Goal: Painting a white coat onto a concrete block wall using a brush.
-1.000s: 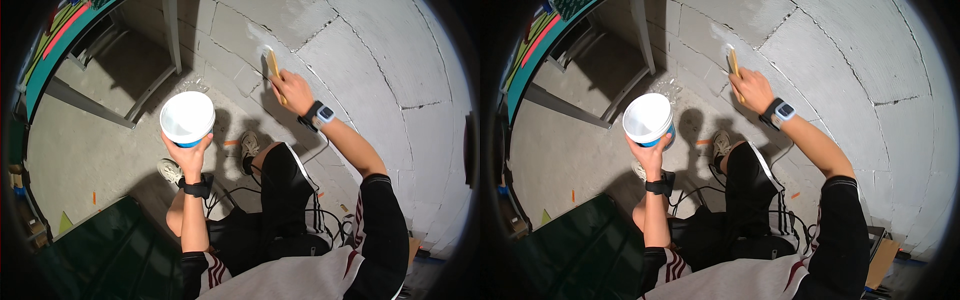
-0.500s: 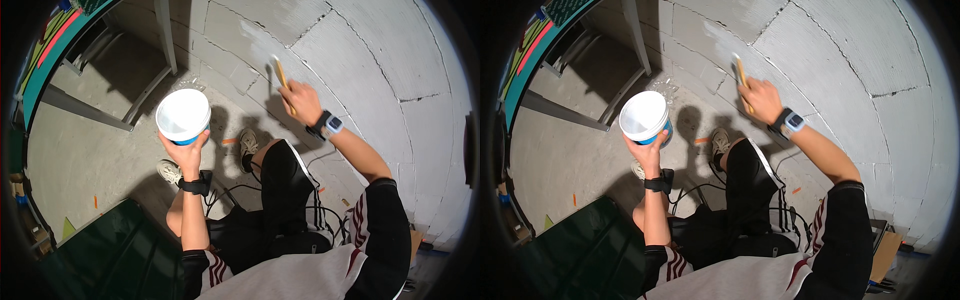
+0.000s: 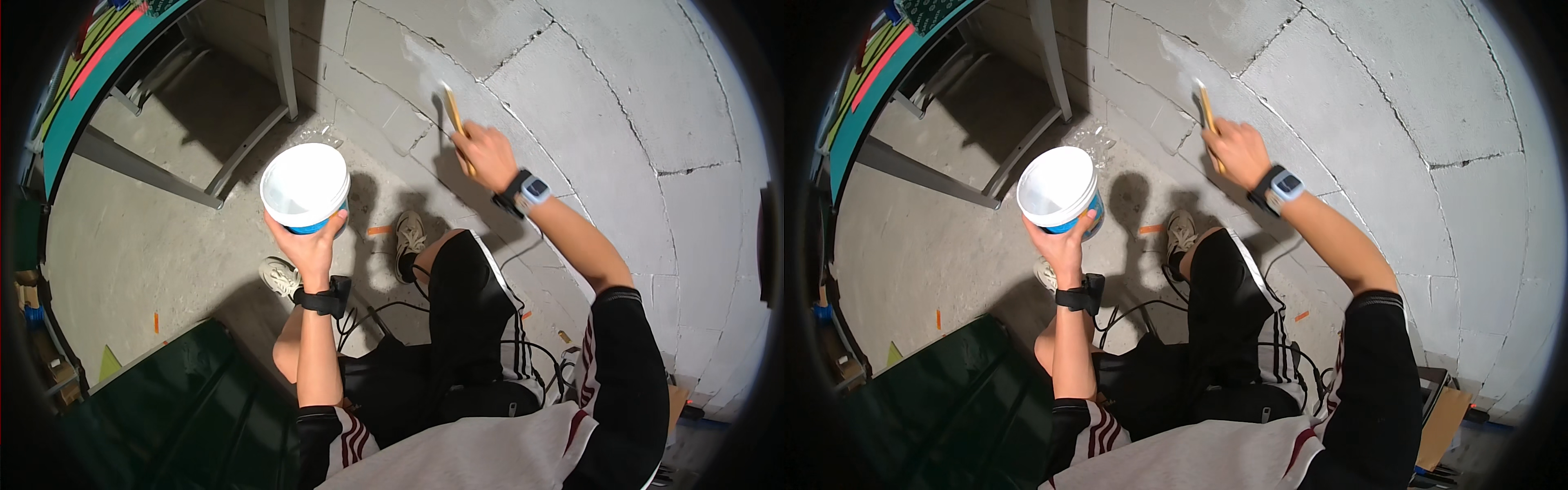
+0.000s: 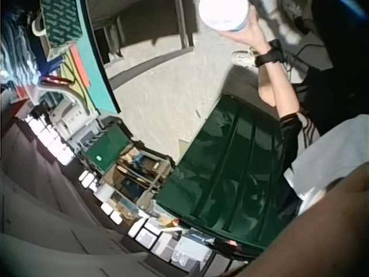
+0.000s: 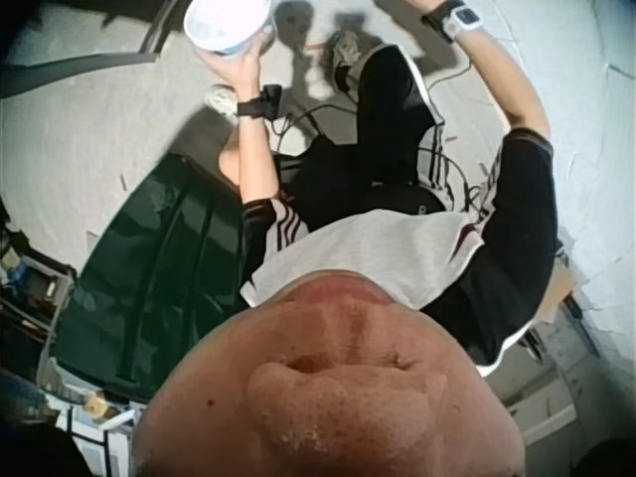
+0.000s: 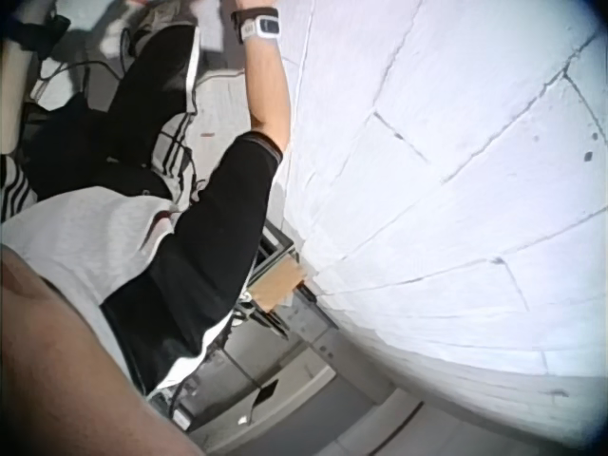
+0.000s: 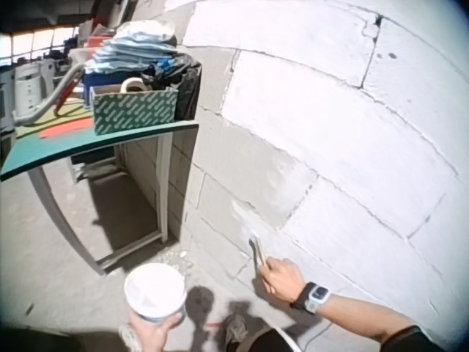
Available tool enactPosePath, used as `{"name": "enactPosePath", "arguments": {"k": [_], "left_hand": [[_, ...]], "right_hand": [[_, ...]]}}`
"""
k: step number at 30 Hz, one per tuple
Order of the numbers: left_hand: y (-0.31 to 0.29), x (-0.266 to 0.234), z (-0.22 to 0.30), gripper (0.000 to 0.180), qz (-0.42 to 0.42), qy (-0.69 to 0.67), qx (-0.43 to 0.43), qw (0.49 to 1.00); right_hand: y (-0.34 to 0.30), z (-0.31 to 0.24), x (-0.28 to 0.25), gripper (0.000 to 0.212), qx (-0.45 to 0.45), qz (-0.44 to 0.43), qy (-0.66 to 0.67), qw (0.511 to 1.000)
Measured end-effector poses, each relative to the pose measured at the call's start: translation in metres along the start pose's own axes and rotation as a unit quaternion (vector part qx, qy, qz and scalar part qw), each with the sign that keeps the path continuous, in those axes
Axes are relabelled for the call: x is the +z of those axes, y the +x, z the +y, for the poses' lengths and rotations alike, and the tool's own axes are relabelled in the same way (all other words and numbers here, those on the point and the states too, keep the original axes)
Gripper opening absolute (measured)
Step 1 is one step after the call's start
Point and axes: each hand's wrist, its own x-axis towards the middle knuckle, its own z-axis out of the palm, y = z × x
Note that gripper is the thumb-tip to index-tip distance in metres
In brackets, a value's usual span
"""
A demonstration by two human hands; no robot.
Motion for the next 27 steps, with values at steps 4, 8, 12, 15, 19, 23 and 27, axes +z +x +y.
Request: {"name": "enactPosePath", "arguments": {"k": [4, 8, 12, 15, 19, 23, 27], "left_hand": [[-0.006, 0.002, 0.000, 0.113, -0.018, 0.001, -0.001, 1.000], [-0.004, -0.003, 0.004, 0.115, -0.007, 0.007, 0.008, 1.000], [0.001, 0.004, 0.003, 0.115, -0.016, 0.008, 0.020, 1.000], [-0.007, 0.006, 0.002, 0.116, -0.029, -0.009, 0.000, 1.000], [-0.012, 0.004, 0.001, 0.110, -0.034, -0.016, 0.006, 0.999], [-0.006, -0.003, 0.005, 0.116, -0.034, 0.008, 0.003, 0.999], [-0.003, -0.002, 0.005, 0.116, -0.015, 0.006, 0.001, 1.000]], "right_hand": [[0.020, 0.022, 0.022, 0.018, 0.010, -0.004, -0.043, 0.999], [-0.044, 0.010, 0.025, 0.014, 0.076, -0.029, -0.009, 0.997], [-0.027, -0.007, 0.013, 0.009, 0.098, -0.019, 0.028, 0.995], [0.028, -0.010, 0.010, 0.008, 0.019, 0.053, 0.024, 0.998], [0.028, 0.006, 0.017, 0.012, 0.035, 0.008, -0.021, 0.999], [-0.062, 0.008, 0.006, 0.013, 0.108, -0.049, -0.004, 0.993], [-0.073, 0.000, -0.008, 0.009, 0.118, -0.032, -0.002, 0.992]]}}
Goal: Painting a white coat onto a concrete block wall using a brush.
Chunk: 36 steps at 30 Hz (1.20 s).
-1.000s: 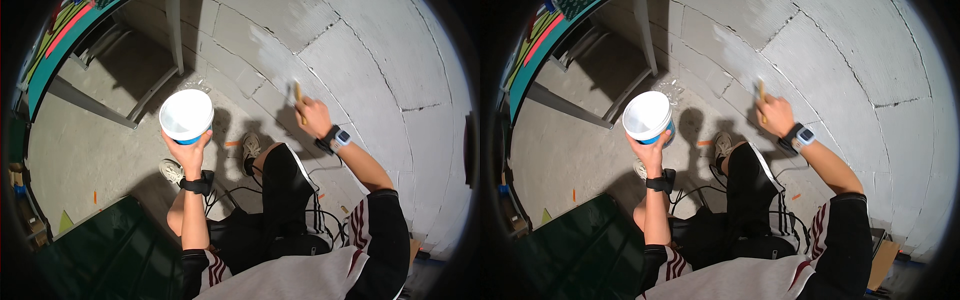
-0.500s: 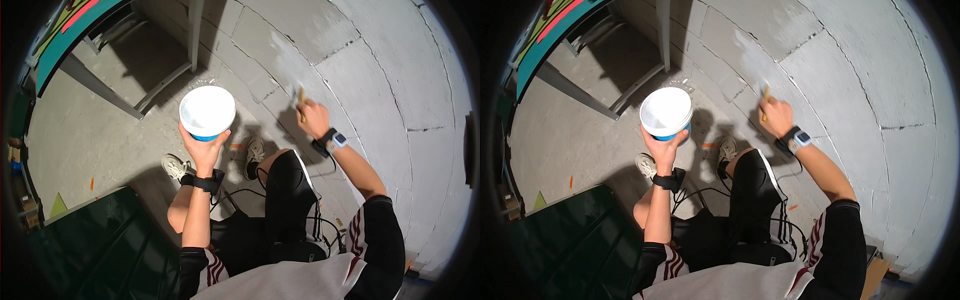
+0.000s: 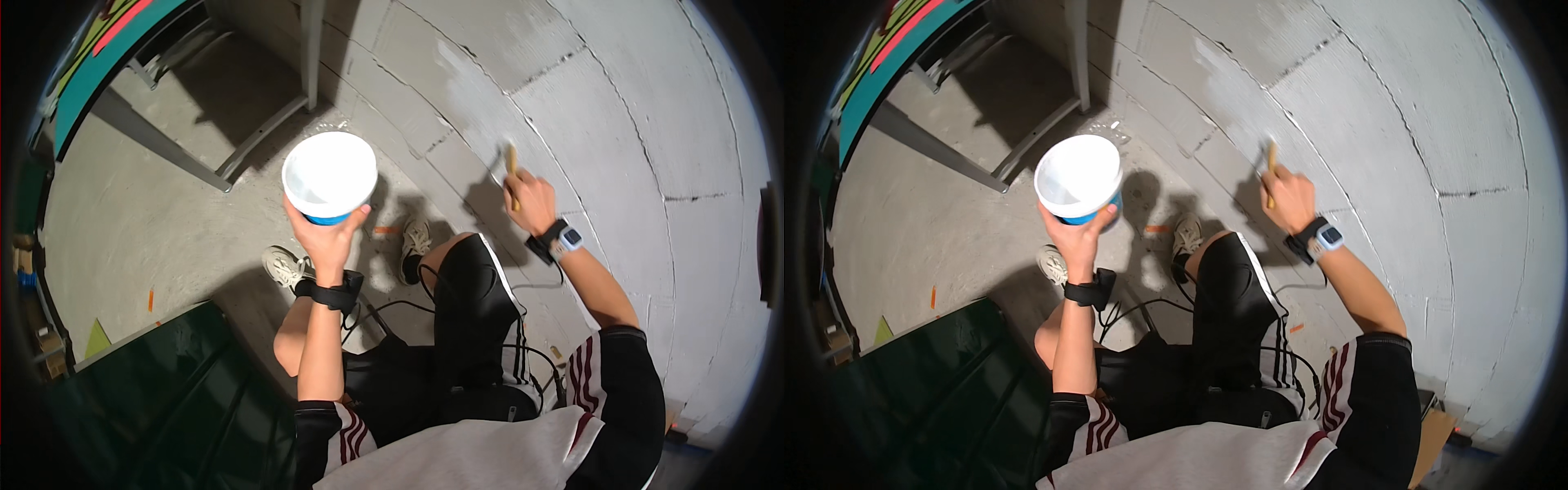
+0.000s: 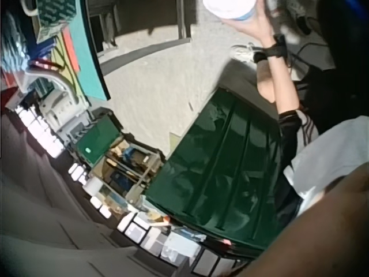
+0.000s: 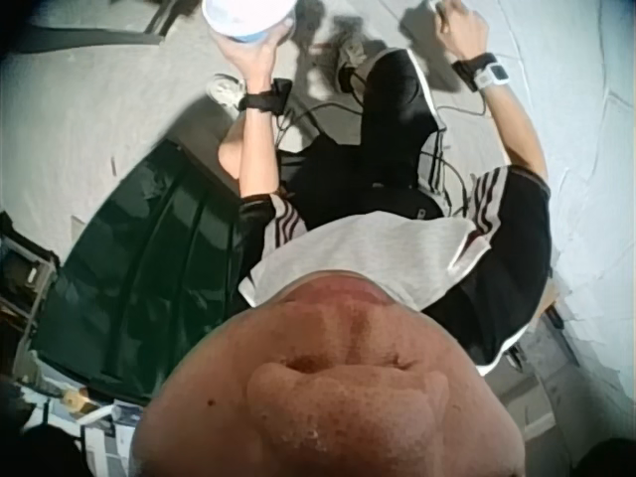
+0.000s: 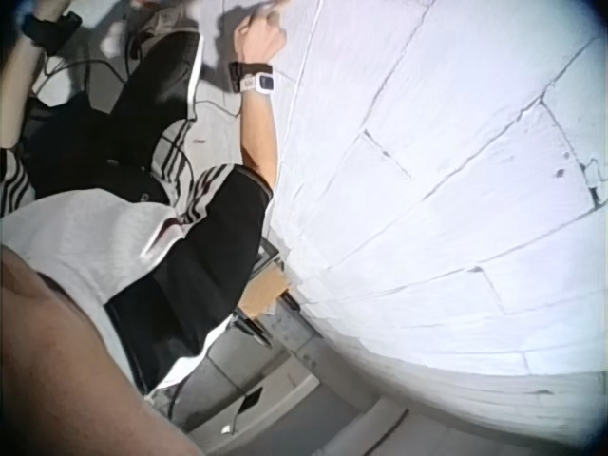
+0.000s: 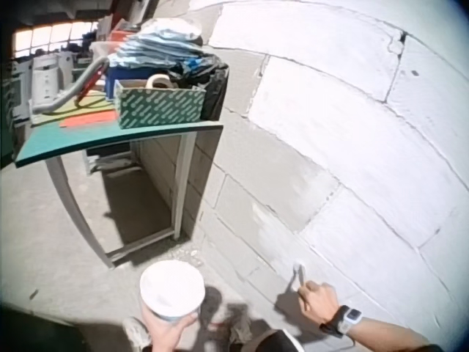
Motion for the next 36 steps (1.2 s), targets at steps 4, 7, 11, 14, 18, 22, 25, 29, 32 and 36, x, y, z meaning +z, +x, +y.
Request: {"name": "enactPosePath", "arguments": {"k": [4, 7, 11, 14, 18, 22, 25, 29, 32, 36], "left_hand": [[-0.002, 0.005, 0.003, 0.114, -0.012, -0.051, -0.011, 0.999], [-0.008, 0.004, 0.004, 0.108, -0.010, -0.003, 0.010, 1.000], [-0.006, 0.006, 0.007, 0.107, -0.020, -0.007, 0.017, 1.000], [-0.006, 0.012, 0.007, 0.106, -0.012, -0.042, -0.001, 0.999], [-0.004, 0.006, 0.001, 0.116, -0.023, -0.056, -0.018, 0.998], [-0.007, 0.005, 0.008, 0.116, -0.023, -0.013, -0.005, 1.000], [-0.001, 0.005, 0.008, 0.115, -0.015, -0.024, 0.008, 1.000], [-0.001, 0.005, 0.006, 0.113, -0.007, -0.039, -0.011, 0.999], [-0.003, 0.004, 0.004, 0.112, -0.011, -0.027, -0.008, 1.000], [-0.004, 0.009, 0.008, 0.108, -0.018, -0.051, 0.001, 0.999]], "right_hand": [[0.046, -0.004, 0.011, 0.014, -0.051, 0.028, -0.018, 0.998], [0.022, 0.003, 0.004, 0.017, -0.044, -0.023, -0.037, 0.998], [-0.017, 0.003, 0.006, 0.013, 0.044, -0.075, -0.001, 0.996], [0.018, -0.009, 0.000, 0.010, -0.033, 0.023, 0.045, 0.998], [0.042, -0.003, 0.016, 0.012, -0.047, 0.018, -0.017, 0.999], [-0.013, 0.003, 0.016, 0.012, 0.069, -0.074, 0.004, 0.995], [-0.011, -0.003, 0.006, 0.010, 0.053, -0.033, 0.042, 0.997], [0.047, -0.015, 0.018, 0.012, -0.059, 0.051, 0.078, 0.994], [0.094, -0.032, 0.036, 0.009, -0.089, 0.083, 0.093, 0.988], [0.125, -0.027, 0.055, 0.011, -0.060, 0.031, -0.016, 0.998]]}}
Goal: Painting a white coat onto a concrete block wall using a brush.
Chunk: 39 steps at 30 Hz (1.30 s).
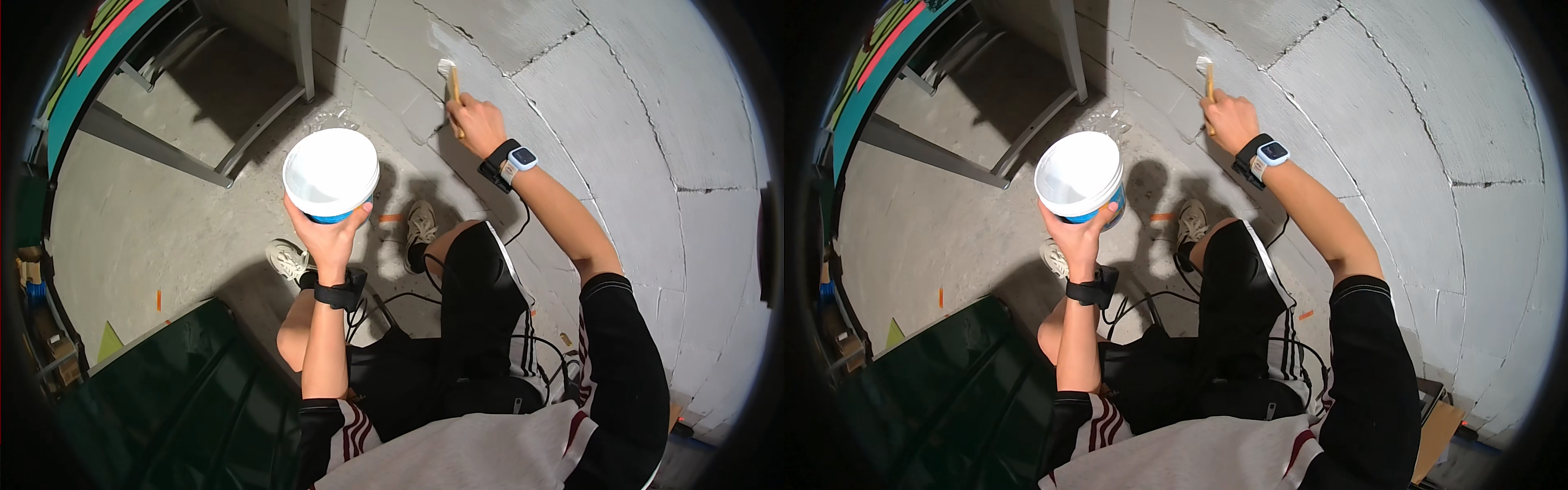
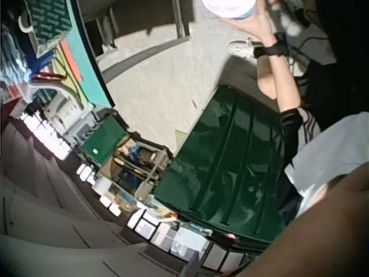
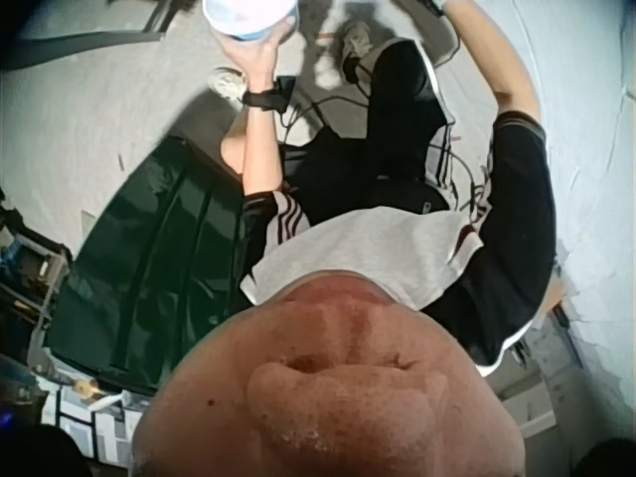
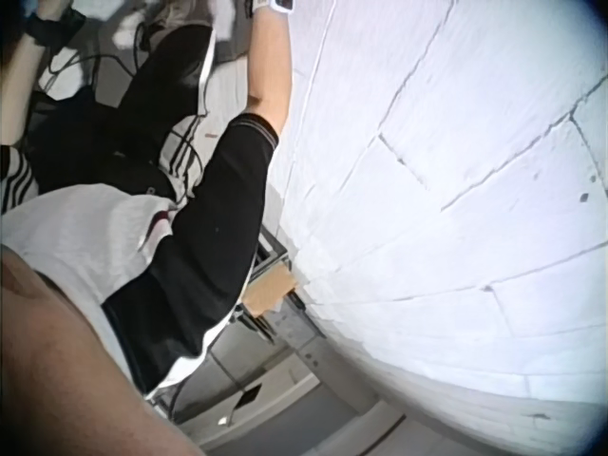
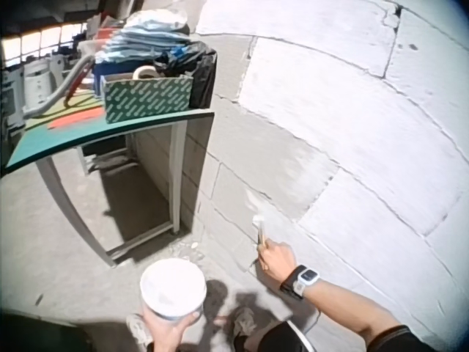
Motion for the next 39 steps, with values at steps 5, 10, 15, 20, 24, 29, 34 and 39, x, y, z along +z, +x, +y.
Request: {"name": "enactPosePath", "arguments": {"k": [5, 10, 15, 20, 24, 29, 34, 39], "left_hand": [[0.008, -0.010, -0.001, 0.112, 0.018, 0.031, -0.004, 0.999], [0.011, -0.004, 0.003, 0.111, 0.014, 0.041, 0.009, 0.999], [-0.001, -0.002, -0.011, 0.112, -0.003, 0.037, -0.010, 0.999], [-0.001, -0.004, -0.007, 0.114, -0.007, 0.057, -0.022, 0.998], [0.011, -0.005, -0.007, 0.114, 0.009, 0.042, -0.015, 0.999], [0.012, -0.005, -0.007, 0.114, 0.010, 0.051, -0.001, 0.999], [0.002, -0.006, -0.012, 0.112, -0.001, 0.058, 0.000, 0.998], [0.005, -0.018, -0.006, 0.112, 0.020, 0.060, -0.009, 0.998]], "right_hand": [[-0.074, 0.013, -0.014, 0.020, 0.009, -0.085, -0.024, 0.996], [-0.083, -0.002, -0.049, 0.017, 0.035, -0.084, 0.015, 0.996], [0.001, -0.004, -0.005, 0.011, -0.079, 0.016, 0.023, 0.996], [-0.007, 0.014, -0.022, 0.015, -0.060, 0.013, -0.020, 0.998], [-0.067, 0.011, -0.049, 0.018, -0.024, -0.107, -0.055, 0.992], [-0.040, -0.011, -0.065, 0.013, -0.021, -0.051, -0.017, 0.998], [0.003, 0.007, -0.038, 0.013, -0.055, 0.037, -0.022, 0.998], [-0.077, 0.023, -0.063, 0.016, -0.017, -0.043, -0.021, 0.999]]}}
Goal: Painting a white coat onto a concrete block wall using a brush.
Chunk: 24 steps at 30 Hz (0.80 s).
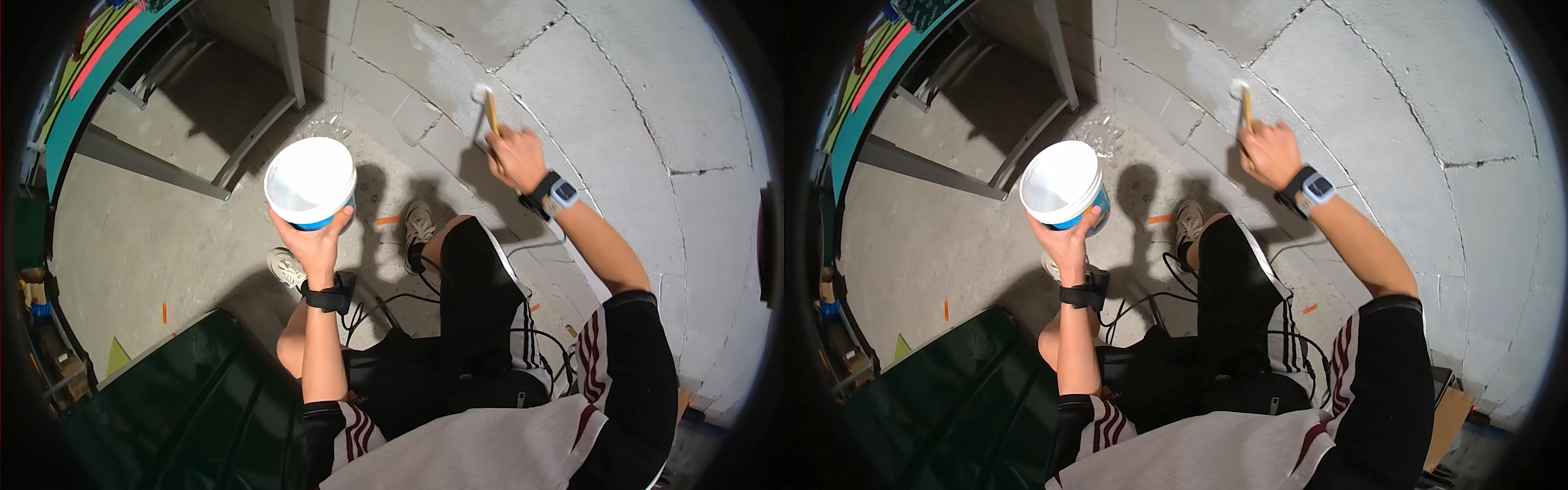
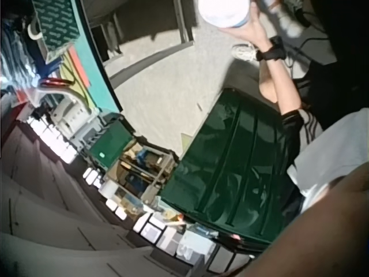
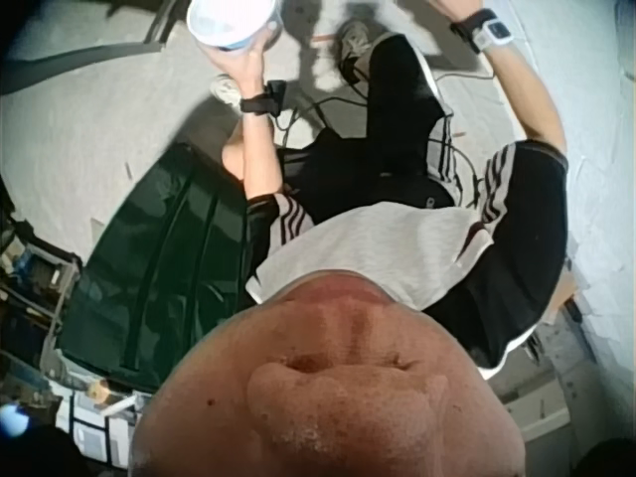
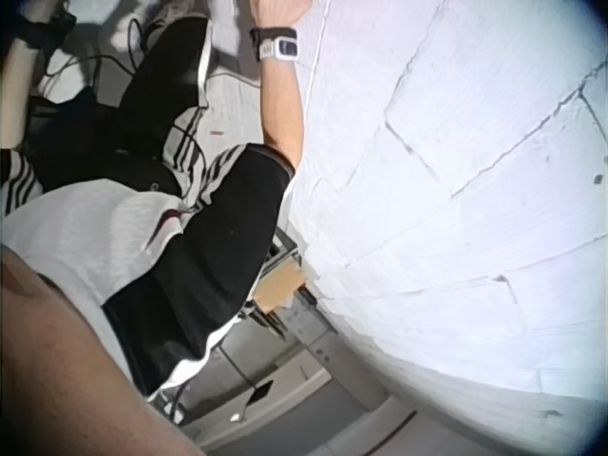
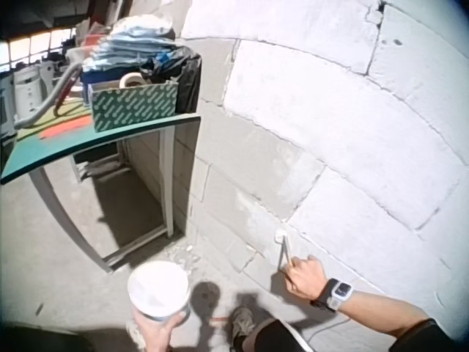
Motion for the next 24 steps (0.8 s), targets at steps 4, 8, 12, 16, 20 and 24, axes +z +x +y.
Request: {"name": "enactPosePath", "arguments": {"k": [4, 8, 12, 16, 20, 24], "left_hand": [[0.007, 0.004, 0.001, 0.112, 0.010, -0.033, 0.019, 0.999], [0.005, 0.001, 0.009, 0.112, -0.028, -0.035, 0.060, 0.997], [-0.011, 0.004, 0.023, 0.107, -0.032, -0.061, 0.066, 0.995], [-0.036, 0.010, 0.066, 0.090, -0.052, -0.085, 0.085, 0.991], [-0.055, 0.014, 0.112, 0.100, -0.090, -0.054, 0.112, 0.988], [-0.077, 0.013, 0.159, 0.100, -0.138, -0.017, 0.188, 0.972]], "right_hand": [[-0.084, 0.005, -0.036, 0.011, 0.103, -0.050, 0.027, 0.993], [-0.159, 0.008, -0.081, 0.014, 0.197, -0.033, 0.093, 0.975], [-0.232, 0.010, -0.130, 0.025, 0.216, 0.051, 0.171, 0.960], [-0.285, 0.007, -0.162, 0.021, 0.247, 0.135, 0.213, 0.935], [-0.317, 0.017, -0.166, 0.013, 0.299, 0.240, 0.251, 0.889], [-0.328, 0.015, -0.170, 0.013, 0.335, 0.281, 0.323, 0.840]]}}
